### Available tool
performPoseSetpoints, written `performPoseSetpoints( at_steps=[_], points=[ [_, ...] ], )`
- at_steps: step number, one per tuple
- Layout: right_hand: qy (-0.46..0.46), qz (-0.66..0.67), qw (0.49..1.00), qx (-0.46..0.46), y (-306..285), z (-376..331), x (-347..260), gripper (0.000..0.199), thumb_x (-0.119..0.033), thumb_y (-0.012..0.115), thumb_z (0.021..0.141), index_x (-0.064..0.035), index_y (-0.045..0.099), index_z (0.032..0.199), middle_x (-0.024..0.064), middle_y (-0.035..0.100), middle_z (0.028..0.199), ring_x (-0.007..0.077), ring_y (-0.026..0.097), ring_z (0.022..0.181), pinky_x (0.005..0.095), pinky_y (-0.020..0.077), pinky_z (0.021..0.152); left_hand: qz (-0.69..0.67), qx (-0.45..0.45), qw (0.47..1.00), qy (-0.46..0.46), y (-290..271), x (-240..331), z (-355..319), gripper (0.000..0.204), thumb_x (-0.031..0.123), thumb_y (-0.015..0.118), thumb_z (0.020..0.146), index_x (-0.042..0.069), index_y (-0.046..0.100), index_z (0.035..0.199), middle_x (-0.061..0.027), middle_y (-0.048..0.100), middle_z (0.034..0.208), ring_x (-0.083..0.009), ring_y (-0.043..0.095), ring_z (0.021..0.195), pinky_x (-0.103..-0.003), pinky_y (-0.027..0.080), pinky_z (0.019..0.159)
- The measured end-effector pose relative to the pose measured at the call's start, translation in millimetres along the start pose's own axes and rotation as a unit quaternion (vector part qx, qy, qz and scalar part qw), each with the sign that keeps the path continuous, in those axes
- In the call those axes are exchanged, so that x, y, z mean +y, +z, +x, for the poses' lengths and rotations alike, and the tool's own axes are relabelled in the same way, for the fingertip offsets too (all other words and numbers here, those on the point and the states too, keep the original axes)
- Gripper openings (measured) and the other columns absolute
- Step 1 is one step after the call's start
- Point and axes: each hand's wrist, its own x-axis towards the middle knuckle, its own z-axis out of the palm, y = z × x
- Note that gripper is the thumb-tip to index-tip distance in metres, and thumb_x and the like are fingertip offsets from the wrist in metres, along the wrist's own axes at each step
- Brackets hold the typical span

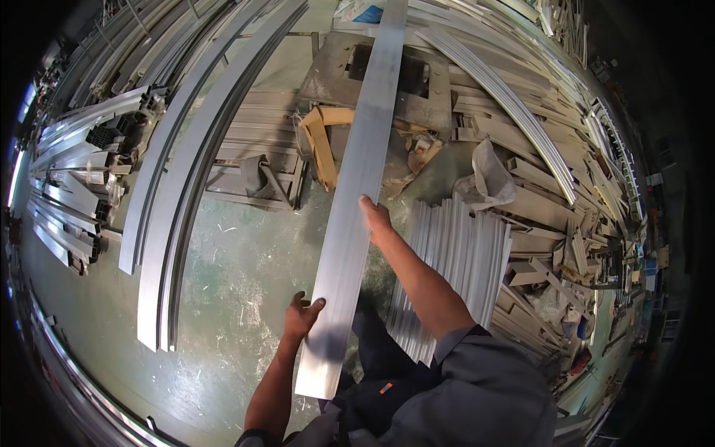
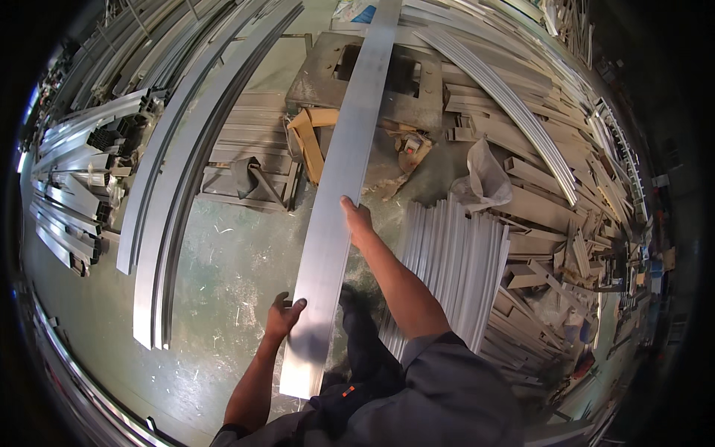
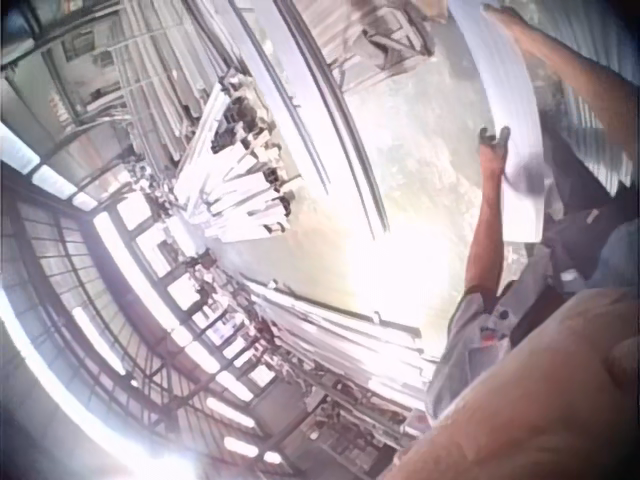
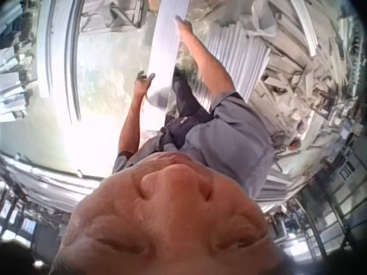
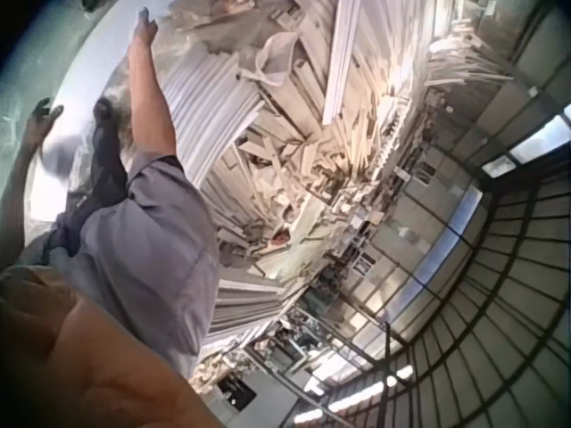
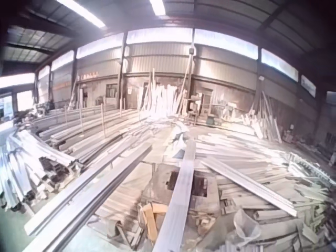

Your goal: The person repeatedly picks up long, flat metal sheets from a pile on the floor, lifts them, and places them back down in a different spot. The person handles the sheets one at a time, moving them within a cluttered workshop area.

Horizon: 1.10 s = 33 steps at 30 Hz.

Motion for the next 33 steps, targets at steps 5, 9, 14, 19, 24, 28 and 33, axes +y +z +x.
performPoseSetpoints(
  at_steps=[5, 9, 14, 19, 24, 28, 33],
  points=[
    [-0.061, -0.085, 0.992, 0.071, 16, 133, -115, 0.066, -0.046, 0.074, 0.085, 0.0093, 0.060, 0.118, 0.0174, 0.066, 0.110, 0.0274, 0.065, 0.095, 0.0429, 0.0540, 0.078, -0.087, -0.083, 0.993, -0.008, 23, 123, 153, 0.071, 0.059, 0.064, 0.092, -0.012, 0.068, 0.089, -0.0192, 0.069, 0.077, -0.0226, 0.063, 0.074, -0.039, 0.051, 0.069],
    [-0.114, -0.126, 0.982, 0.087, 11, 207, -164, 0.076, -0.050, 0.075, 0.083, 0.0092, 0.056, 0.127, 0.0200, 0.064, 0.119, 0.0302, 0.063, 0.104, 0.0435, 0.0526, 0.087, 0.043, -0.014, 0.999, 0.022, 44, 175, 220, 0.087, 0.072, 0.054, 0.090, -0.014, 0.067, 0.087, -0.0344, 0.067, 0.085, -0.0455, 0.067, 0.088, -0.048, 0.052, 0.078],
    [-0.186, -0.183, 0.945, 0.198, 31, 212, -153, 0.074, -0.053, 0.072, 0.085, 0.0149, 0.062, 0.113, 0.0268, 0.067, 0.111, 0.0308, 0.066, 0.098, 0.0430, 0.0518, 0.083, 0.062, -0.001, 0.997, 0.040, 49, 160, 244, 0.093, 0.078, 0.051, 0.087, -0.013, 0.067, 0.080, -0.0382, 0.064, 0.082, -0.0535, 0.065, 0.092, -0.052, 0.051, 0.077],
    [-0.137, -0.162, 0.970, 0.115, 7, 172, -89, 0.066, -0.046, 0.074, 0.086, 0.0101, 0.059, 0.118, 0.0193, 0.066, 0.106, 0.0283, 0.065, 0.094, 0.0436, 0.0525, 0.079, 0.068, -0.011, 0.996, 0.050, 55, 97, 193, 0.089, 0.074, 0.053, 0.089, -0.011, 0.062, 0.066, -0.0365, 0.059, 0.069, -0.0529, 0.063, 0.074, -0.054, 0.048, 0.067],
    [-0.141, -0.180, 0.966, 0.125, -7, 93, 19, 0.054, -0.045, 0.072, 0.089, 0.0060, 0.067, 0.105, 0.0119, 0.069, 0.093, 0.0217, 0.065, 0.082, 0.0394, 0.0516, 0.070, 0.031, -0.058, 0.997, 0.027, 45, 4, 100, 0.088, 0.073, 0.055, 0.089, -0.011, 0.057, 0.061, -0.0315, 0.054, 0.060, -0.0422, 0.059, 0.060, -0.052, 0.047, 0.063],
    [-0.089, -0.204, 0.970, 0.100, -2, -11, 102, 0.051, -0.040, 0.067, 0.094, 0.0079, 0.067, 0.112, 0.0182, 0.073, 0.103, 0.0281, 0.069, 0.096, 0.0386, 0.0520, 0.083, 0.000, -0.058, 0.998, -0.001, 35, -98, 9, 0.085, 0.071, 0.057, 0.089, -0.010, 0.057, 0.061, -0.0284, 0.055, 0.058, -0.0373, 0.055, 0.055, -0.051, 0.046, 0.062],
    [-0.105, -0.238, 0.959, 0.110, -37, -133, 234, 0.057, -0.044, 0.071, 0.090, 0.0097, 0.067, 0.108, 0.0216, 0.072, 0.102, 0.0294, 0.070, 0.095, 0.0408, 0.0515, 0.080, -0.033, -0.066, 0.996, -0.053, 26, -226, -124, 0.083, 0.072, 0.065, 0.082, -0.011, 0.068, 0.086, -0.0311, 0.068, 0.081, -0.0417, 0.070, 0.082, -0.047, 0.053, 0.073]
  ],
)
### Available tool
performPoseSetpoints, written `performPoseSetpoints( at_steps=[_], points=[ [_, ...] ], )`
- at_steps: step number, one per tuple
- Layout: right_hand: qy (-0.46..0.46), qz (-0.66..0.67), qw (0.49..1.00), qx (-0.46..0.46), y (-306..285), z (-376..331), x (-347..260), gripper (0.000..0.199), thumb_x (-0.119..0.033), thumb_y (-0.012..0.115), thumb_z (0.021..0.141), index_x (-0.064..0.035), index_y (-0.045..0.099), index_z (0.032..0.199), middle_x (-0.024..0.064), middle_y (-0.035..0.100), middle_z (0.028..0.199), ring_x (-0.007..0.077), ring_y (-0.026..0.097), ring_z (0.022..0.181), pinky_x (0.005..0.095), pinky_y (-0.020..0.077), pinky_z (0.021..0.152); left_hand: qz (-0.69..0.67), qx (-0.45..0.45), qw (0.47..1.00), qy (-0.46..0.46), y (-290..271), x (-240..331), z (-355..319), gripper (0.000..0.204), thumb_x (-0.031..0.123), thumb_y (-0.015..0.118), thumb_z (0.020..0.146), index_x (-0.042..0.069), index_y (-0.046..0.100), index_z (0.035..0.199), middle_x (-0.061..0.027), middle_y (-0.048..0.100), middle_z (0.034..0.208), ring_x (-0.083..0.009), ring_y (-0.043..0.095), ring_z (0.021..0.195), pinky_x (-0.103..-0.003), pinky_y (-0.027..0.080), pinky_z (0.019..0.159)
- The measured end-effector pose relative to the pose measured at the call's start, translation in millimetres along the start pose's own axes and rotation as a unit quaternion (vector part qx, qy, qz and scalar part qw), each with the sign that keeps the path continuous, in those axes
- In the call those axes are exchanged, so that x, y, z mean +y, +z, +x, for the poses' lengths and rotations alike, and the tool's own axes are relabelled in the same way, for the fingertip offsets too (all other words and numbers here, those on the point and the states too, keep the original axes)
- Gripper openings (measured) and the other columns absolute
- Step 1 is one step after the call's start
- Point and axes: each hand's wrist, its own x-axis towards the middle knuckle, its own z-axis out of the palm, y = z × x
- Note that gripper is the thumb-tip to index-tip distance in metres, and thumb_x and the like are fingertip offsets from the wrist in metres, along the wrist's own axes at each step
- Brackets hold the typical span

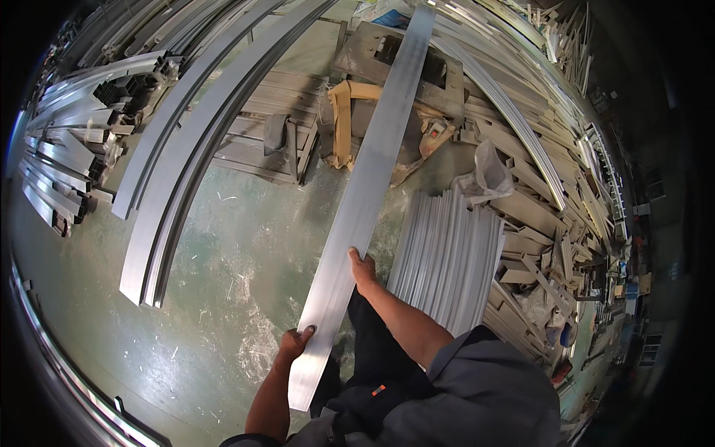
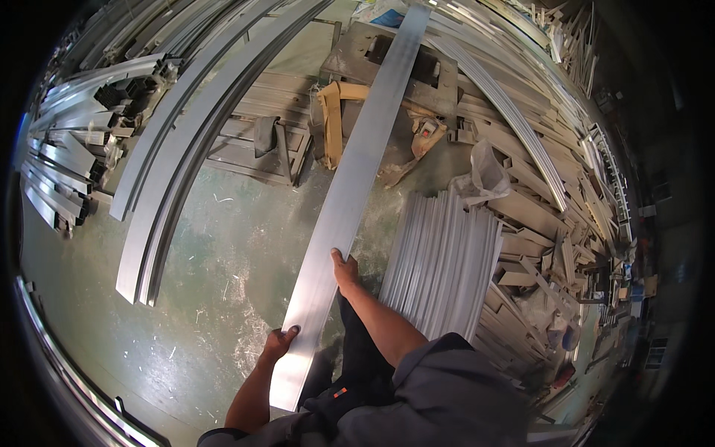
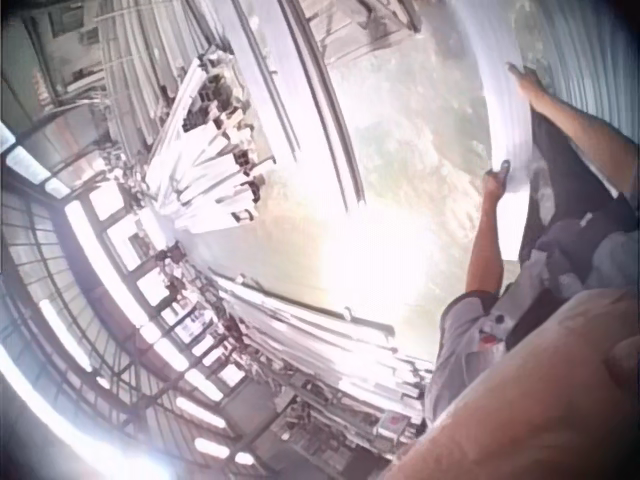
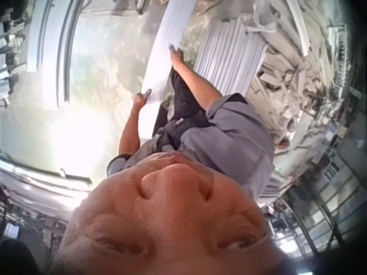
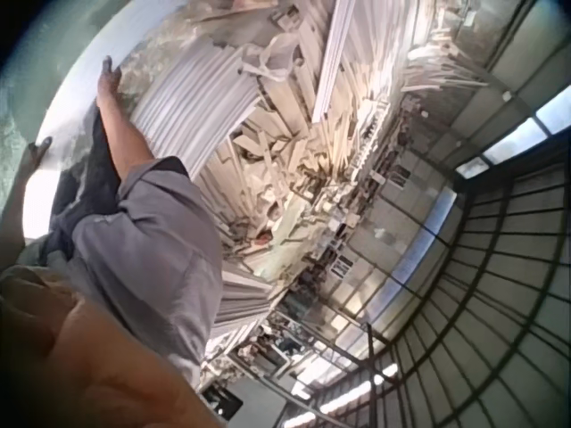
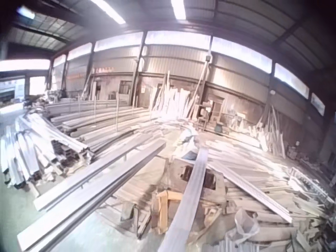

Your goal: The person repeatedly picks up long, flat metal sheets from a pile on the floor, lifts them, and places them back down in a different spot. The person handles the sheets one at a time, moving them within a cluttered workshop area.

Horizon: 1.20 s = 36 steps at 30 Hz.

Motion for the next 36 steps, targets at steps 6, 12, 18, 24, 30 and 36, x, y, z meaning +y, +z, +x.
performPoseSetpoints(
  at_steps=[6, 12, 18, 24, 30, 36],
  points=[
    [0.177, -0.047, 0.966, -0.181, -32, -198, 83, 0.050, -0.050, 0.069, 0.090, -0.0003, 0.065, 0.086, 0.0031, 0.057, 0.064, 0.0145, 0.058, 0.053, 0.0340, 0.0438, 0.045, -0.003, -0.022, 0.995, -0.094, -11, -145, -176, 0.083, 0.067, 0.071, 0.080, -0.011, 0.068, 0.106, -0.0294, 0.071, 0.095, -0.0421, 0.070, 0.096, -0.048, 0.053, 0.085],
    [0.328, 0.006, 0.888, -0.323, -61, -296, 112, 0.056, -0.039, 0.074, 0.090, -0.0065, 0.056, 0.132, 0.0071, 0.062, 0.122, 0.0245, 0.061, 0.115, 0.0486, 0.0553, 0.088, -0.030, -0.036, 0.987, -0.153, -18, -246, -332, 0.079, 0.068, 0.072, 0.075, -0.004, 0.070, 0.106, -0.0268, 0.072, 0.101, -0.0395, 0.070, 0.099, -0.046, 0.054, 0.086],
    [0.212, 0.110, 0.968, -0.079, -51, -142, 33, 0.062, -0.047, 0.073, 0.088, -0.0032, 0.056, 0.129, 0.0151, 0.061, 0.121, 0.0313, 0.063, 0.106, 0.0523, 0.0551, 0.085, -0.039, -0.040, 0.970, -0.239, -3, -293, -416, 0.080, 0.069, 0.071, 0.075, -0.007, 0.070, 0.100, -0.0267, 0.071, 0.100, -0.0410, 0.070, 0.099, -0.046, 0.054, 0.089],
    [0.057, 0.075, 0.996, -0.008, -42, 36, -58, 0.070, -0.056, 0.062, 0.093, 0.0088, 0.059, 0.120, 0.0174, 0.068, 0.105, 0.0277, 0.067, 0.088, 0.0425, 0.0547, 0.074, -0.005, -0.131, 0.964, -0.232, -31, -150, -324, 0.078, 0.061, 0.073, 0.080, -0.010, 0.066, 0.112, -0.0262, 0.072, 0.105, -0.0335, 0.070, 0.105, -0.040, 0.052, 0.093],
    [0.015, -0.005, 0.999, 0.040, -24, 166, -174, 0.077, -0.061, 0.061, 0.091, 0.0104, 0.060, 0.120, 0.0221, 0.067, 0.111, 0.0326, 0.067, 0.094, 0.0435, 0.0543, 0.080, 0.037, -0.001, 0.990, -0.134, 1, 20, -148, 0.081, 0.073, 0.064, 0.081, -0.007, 0.065, 0.096, -0.0276, 0.071, 0.098, -0.0433, 0.069, 0.099, -0.047, 0.052, 0.084],
    [-0.020, -0.145, 0.984, 0.097, -53, 358, -244, 0.087, -0.070, 0.053, 0.090, 0.0125, 0.061, 0.117, 0.0311, 0.065, 0.117, 0.0438, 0.065, 0.104, 0.0480, 0.0525, 0.087, 0.092, 0.061, 0.989, -0.094, 6, 150, -25, 0.084, 0.078, 0.054, 0.084, -0.005, 0.065, 0.084, -0.0283, 0.069, 0.085, -0.0486, 0.067, 0.090, -0.053, 0.052, 0.077]
  ],
)
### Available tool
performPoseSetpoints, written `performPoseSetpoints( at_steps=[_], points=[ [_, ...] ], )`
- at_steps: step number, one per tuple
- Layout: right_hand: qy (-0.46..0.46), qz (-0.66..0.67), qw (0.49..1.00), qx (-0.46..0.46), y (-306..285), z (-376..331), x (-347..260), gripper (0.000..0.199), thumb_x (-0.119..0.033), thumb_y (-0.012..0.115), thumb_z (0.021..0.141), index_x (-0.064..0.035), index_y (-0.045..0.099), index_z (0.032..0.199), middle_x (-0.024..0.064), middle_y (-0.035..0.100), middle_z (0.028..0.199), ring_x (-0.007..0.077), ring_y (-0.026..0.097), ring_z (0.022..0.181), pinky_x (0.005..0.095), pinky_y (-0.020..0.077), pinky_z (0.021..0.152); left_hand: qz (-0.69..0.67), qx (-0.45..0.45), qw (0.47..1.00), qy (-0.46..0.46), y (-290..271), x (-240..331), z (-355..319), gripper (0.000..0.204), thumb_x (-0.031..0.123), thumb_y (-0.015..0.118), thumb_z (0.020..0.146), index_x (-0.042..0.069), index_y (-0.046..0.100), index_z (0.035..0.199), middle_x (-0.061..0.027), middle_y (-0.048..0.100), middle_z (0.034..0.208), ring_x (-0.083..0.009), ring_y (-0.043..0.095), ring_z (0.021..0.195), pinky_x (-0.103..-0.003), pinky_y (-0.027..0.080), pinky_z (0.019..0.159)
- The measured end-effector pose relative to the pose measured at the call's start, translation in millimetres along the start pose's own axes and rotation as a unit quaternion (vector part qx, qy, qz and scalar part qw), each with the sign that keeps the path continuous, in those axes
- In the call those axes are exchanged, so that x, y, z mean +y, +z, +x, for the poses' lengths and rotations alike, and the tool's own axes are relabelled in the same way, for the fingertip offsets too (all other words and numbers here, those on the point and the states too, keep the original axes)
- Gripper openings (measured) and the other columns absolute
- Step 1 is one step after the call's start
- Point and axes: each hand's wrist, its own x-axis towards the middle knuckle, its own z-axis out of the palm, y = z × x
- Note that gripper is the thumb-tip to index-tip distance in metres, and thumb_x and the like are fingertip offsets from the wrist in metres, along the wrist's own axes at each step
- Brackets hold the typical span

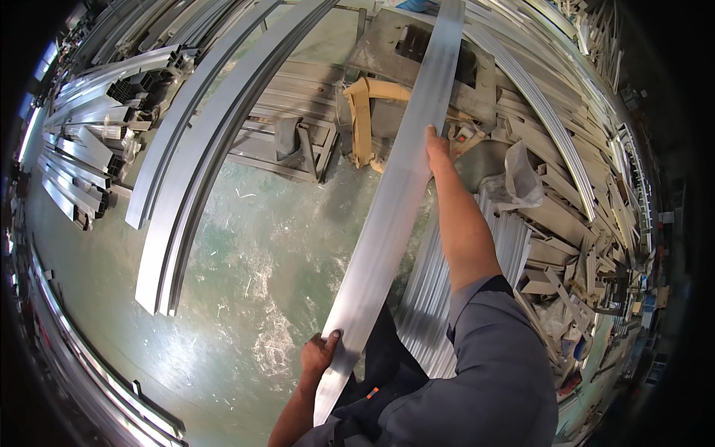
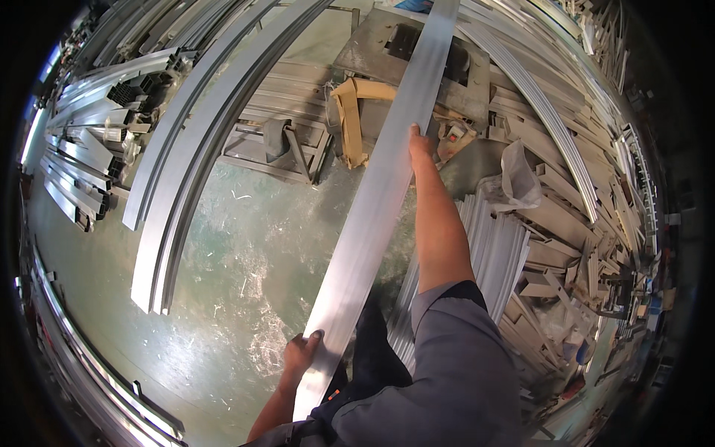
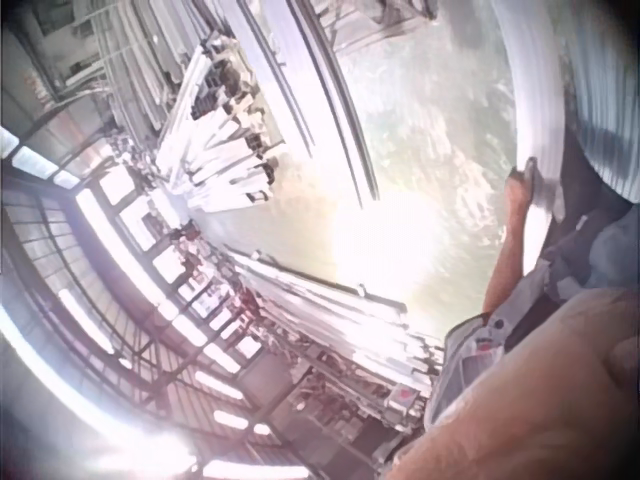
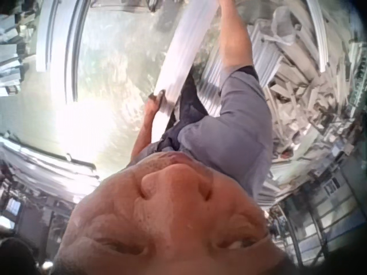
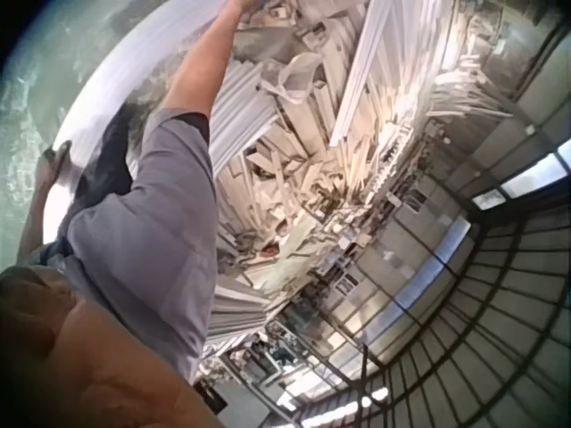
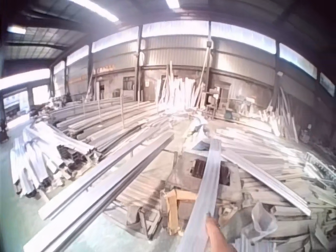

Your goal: The person repeatedly picks up long, flat metal sheets from a pile on the floor, lifts them, and places them back down in a different spot. The person handles the sheets one at a time, moving them within a cluttered workshop area.

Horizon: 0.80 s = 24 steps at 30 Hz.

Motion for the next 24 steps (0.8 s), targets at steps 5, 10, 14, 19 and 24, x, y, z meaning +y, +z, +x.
performPoseSetpoints(
  at_steps=[5, 10, 14, 19, 24],
  points=[
    [-0.002, 0.059, 0.998, -0.031, 2, 2, -2, 0.088, -0.070, 0.053, 0.090, 0.0139, 0.062, 0.114, 0.0327, 0.065, 0.113, 0.0450, 0.065, 0.105, 0.0476, 0.0512, 0.090, 0.009, 0.029, 0.999, 0.032, 5, 2, 6, 0.080, 0.076, 0.055, 0.086, -0.003, 0.063, 0.079, -0.0293, 0.066, 0.077, -0.0514, 0.065, 0.082, -0.056, 0.050, 0.070],
    [-0.007, 0.087, 0.996, 0.032, 15, -89, 48, 0.080, -0.065, 0.059, 0.090, 0.0131, 0.065, 0.108, 0.0317, 0.068, 0.106, 0.0443, 0.066, 0.102, 0.0472, 0.0521, 0.088, -0.004, -0.015, 1.000, 0.017, 4, -81, -33, 0.077, 0.073, 0.059, 0.086, -0.004, 0.061, 0.079, -0.0265, 0.065, 0.071, -0.0479, 0.067, 0.079, -0.053, 0.050, 0.067],
    [0.004, 0.083, 0.997, 0.003, 17, -193, 87, 0.074, -0.062, 0.059, 0.090, 0.0088, 0.067, 0.111, 0.0305, 0.069, 0.106, 0.0449, 0.066, 0.102, 0.0476, 0.0521, 0.089, -0.006, -0.054, 0.998, -0.022, 4, -173, -84, 0.073, 0.069, 0.063, 0.085, -0.004, 0.062, 0.081, -0.0218, 0.067, 0.070, -0.0421, 0.068, 0.074, -0.048, 0.051, 0.069],
    [-0.017, 0.103, 0.994, 0.022, 29, -287, 173, 0.070, -0.059, 0.059, 0.092, 0.0069, 0.066, 0.113, 0.0301, 0.069, 0.108, 0.0462, 0.065, 0.104, 0.0477, 0.0515, 0.091, -0.048, -0.061, 0.996, -0.038, -8, -265, -153, 0.067, 0.063, 0.065, 0.086, -0.005, 0.064, 0.085, -0.0196, 0.071, 0.074, -0.0347, 0.071, 0.073, -0.043, 0.053, 0.069],
    [0.012, 0.113, 0.993, -0.033, 18, -408, 190, 0.063, -0.050, 0.061, 0.094, 0.0085, 0.064, 0.116, 0.0265, 0.070, 0.108, 0.0408, 0.067, 0.101, 0.0443, 0.0519, 0.089, -0.100, -0.032, 0.993, -0.050, 7, -391, -219, 0.068, 0.063, 0.064, 0.086, -0.005, 0.065, 0.087, -0.0225, 0.071, 0.077, -0.0381, 0.071, 0.076, -0.045, 0.053, 0.070]
  ],
)
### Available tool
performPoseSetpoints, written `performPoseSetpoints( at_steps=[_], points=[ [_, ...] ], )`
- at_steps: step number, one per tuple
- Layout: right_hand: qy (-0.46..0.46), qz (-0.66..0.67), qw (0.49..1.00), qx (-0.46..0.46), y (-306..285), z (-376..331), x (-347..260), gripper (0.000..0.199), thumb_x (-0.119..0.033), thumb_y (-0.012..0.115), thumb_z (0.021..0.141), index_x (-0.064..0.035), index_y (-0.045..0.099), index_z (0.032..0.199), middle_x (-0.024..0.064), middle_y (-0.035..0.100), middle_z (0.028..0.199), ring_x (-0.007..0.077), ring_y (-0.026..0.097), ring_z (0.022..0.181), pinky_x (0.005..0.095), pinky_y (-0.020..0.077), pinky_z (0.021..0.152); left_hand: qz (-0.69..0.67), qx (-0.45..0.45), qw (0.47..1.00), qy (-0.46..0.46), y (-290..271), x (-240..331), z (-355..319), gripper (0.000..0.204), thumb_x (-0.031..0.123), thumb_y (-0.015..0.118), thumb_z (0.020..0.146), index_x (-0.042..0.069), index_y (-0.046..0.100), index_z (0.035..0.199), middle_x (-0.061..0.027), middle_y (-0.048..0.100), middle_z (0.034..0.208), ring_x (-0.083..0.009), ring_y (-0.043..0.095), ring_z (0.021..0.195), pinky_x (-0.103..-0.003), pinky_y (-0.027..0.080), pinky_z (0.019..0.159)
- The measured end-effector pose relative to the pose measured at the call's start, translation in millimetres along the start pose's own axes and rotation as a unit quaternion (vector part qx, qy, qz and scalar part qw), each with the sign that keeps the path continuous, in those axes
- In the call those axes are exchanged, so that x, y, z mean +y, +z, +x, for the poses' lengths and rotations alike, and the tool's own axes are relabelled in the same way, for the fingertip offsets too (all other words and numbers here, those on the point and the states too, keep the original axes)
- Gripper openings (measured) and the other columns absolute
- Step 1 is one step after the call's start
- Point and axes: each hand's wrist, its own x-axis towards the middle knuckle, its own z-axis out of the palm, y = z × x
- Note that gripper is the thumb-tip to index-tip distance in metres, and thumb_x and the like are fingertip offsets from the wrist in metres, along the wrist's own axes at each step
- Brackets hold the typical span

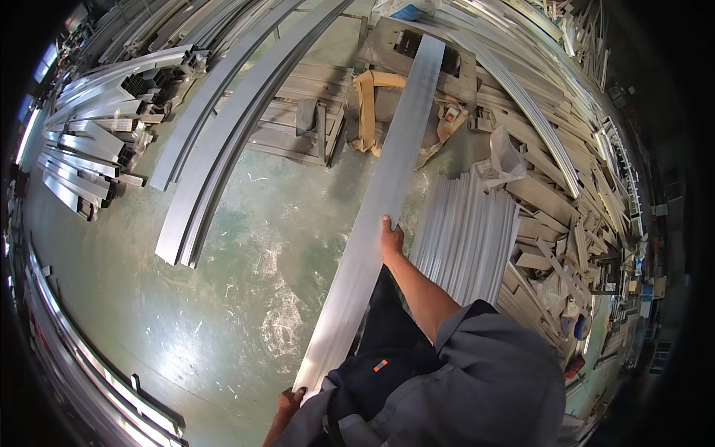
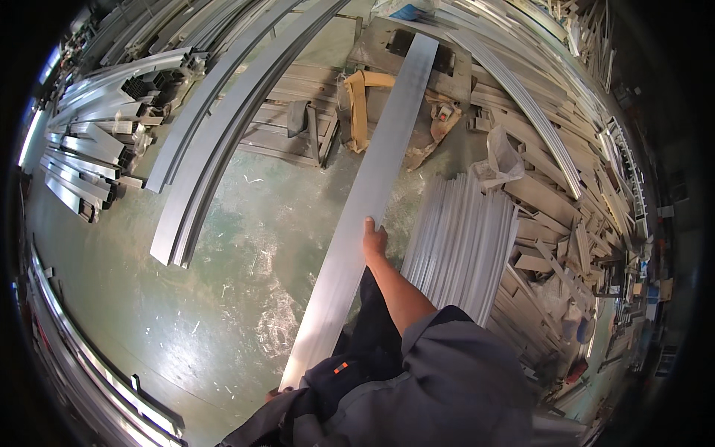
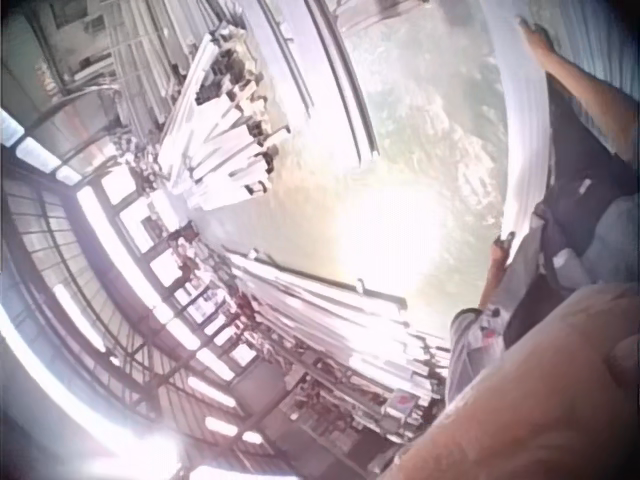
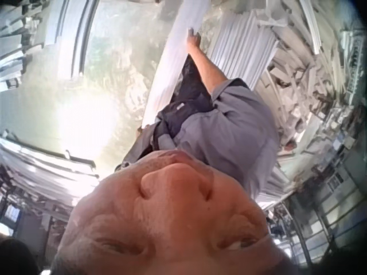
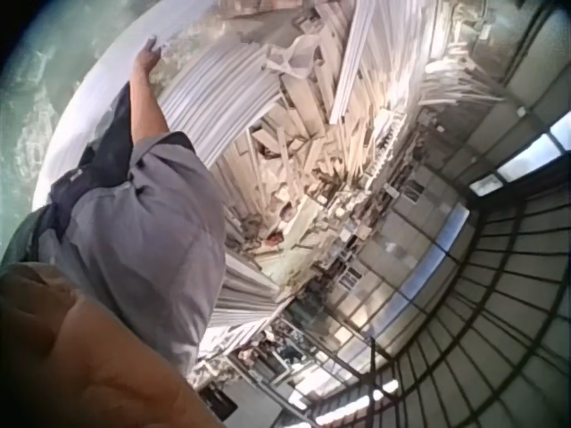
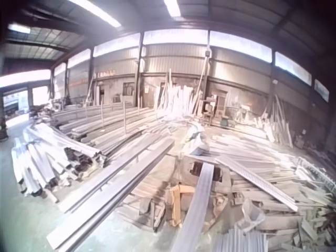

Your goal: The person repeatedly picks up long, flat metal sheets from a pile on the floor, lifts them, and places them back down in a different spot. The person handles the sheets one at a time, moving them within a cluttered workshop area.

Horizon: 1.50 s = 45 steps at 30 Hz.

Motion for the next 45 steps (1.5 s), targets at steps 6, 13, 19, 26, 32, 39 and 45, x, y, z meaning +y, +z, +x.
performPoseSetpoints(
  at_steps=[6, 13, 19, 26, 32, 39, 45],
  points=[
    [0.175, 0.152, 0.971, -0.058, -14, -77, -29, 0.060, -0.052, 0.066, 0.090, 0.0028, 0.066, 0.114, 0.0127, 0.070, 0.104, 0.0266, 0.068, 0.095, 0.0441, 0.0540, 0.081, 0.133, 0.082, 0.988, -0.020, -24, -47, -51, 0.060, 0.061, 0.071, 0.081, 0.002, 0.064, 0.087, -0.0237, 0.071, 0.083, -0.0396, 0.071, 0.081, -0.049, 0.053, 0.069],
    [0.223, 0.486, 0.771, -0.346, -19, -99, -138, 0.067, -0.075, 0.051, 0.085, -0.0125, 0.063, 0.106, 0.0051, 0.063, 0.089, 0.0248, 0.061, 0.084, 0.0398, 0.0519, 0.078, 0.192, 0.359, 0.886, 0.221, -49, -12, -74, 0.037, 0.035, 0.081, 0.071, 0.009, 0.059, 0.086, -0.0116, 0.060, 0.081, -0.0373, 0.061, 0.076, -0.049, 0.048, 0.065],
    [-0.030, 0.546, 0.506, -0.667, -15, -74, -266, 0.028, -0.040, 0.053, 0.097, -0.0161, 0.050, 0.082, -0.0054, 0.047, 0.067, 0.0120, 0.045, 0.068, 0.0274, 0.0383, 0.074, 0.220, 0.382, 0.889, 0.125, -36, 64, 44, 0.045, 0.039, 0.080, 0.073, 0.005, 0.060, 0.093, -0.0173, 0.065, 0.091, -0.0395, 0.063, 0.087, -0.049, 0.051, 0.072],
    [-0.080, 0.545, 0.389, -0.739, -40, -128, -323, 0.032, -0.040, 0.047, 0.101, -0.0166, 0.045, 0.079, -0.0070, 0.040, 0.064, 0.0099, 0.039, 0.062, 0.0252, 0.0347, 0.070, 0.154, 0.296, 0.941, -0.050, -39, 165, 106, 0.052, 0.043, 0.081, 0.073, 0.001, 0.059, 0.095, -0.0224, 0.065, 0.098, -0.0416, 0.062, 0.094, -0.049, 0.051, 0.079],
    [-0.112, 0.528, 0.337, -0.771, -29, -124, -327, 0.032, -0.039, 0.047, 0.100, -0.0153, 0.044, 0.079, -0.0056, 0.041, 0.063, 0.0114, 0.039, 0.061, 0.0275, 0.0359, 0.073, 0.143, 0.251, 0.955, -0.069, -43, 189, 123, 0.058, 0.046, 0.081, 0.073, -0.003, 0.059, 0.097, -0.0268, 0.065, 0.104, -0.0435, 0.062, 0.100, -0.048, 0.051, 0.085],
    [-0.225, 0.486, 0.469, -0.703, -59, -115, -354, 0.032, -0.036, 0.048, 0.100, -0.0122, 0.043, 0.078, -0.0006, 0.043, 0.064, 0.0139, 0.041, 0.061, 0.0250, 0.0371, 0.061, 0.153, 0.193, 0.955, 0.162, -69, 210, 126, 0.069, 0.043, 0.081, 0.070, -0.009, 0.060, 0.110, -0.0303, 0.064, 0.108, -0.0439, 0.061, 0.104, -0.048, 0.049, 0.093],
    [-0.318, 0.443, 0.619, -0.566, -38, -103, -349, 0.044, -0.043, 0.045, 0.103, -0.0044, 0.053, 0.084, 0.0072, 0.055, 0.066, 0.0179, 0.054, 0.062, 0.0315, 0.0449, 0.061, 0.048, 0.215, 0.939, 0.265, -108, 380, 23, 0.051, 0.022, 0.078, 0.076, -0.006, 0.061, 0.114, -0.0216, 0.065, 0.110, -0.0308, 0.068, 0.096, -0.040, 0.055, 0.083]
  ],
)
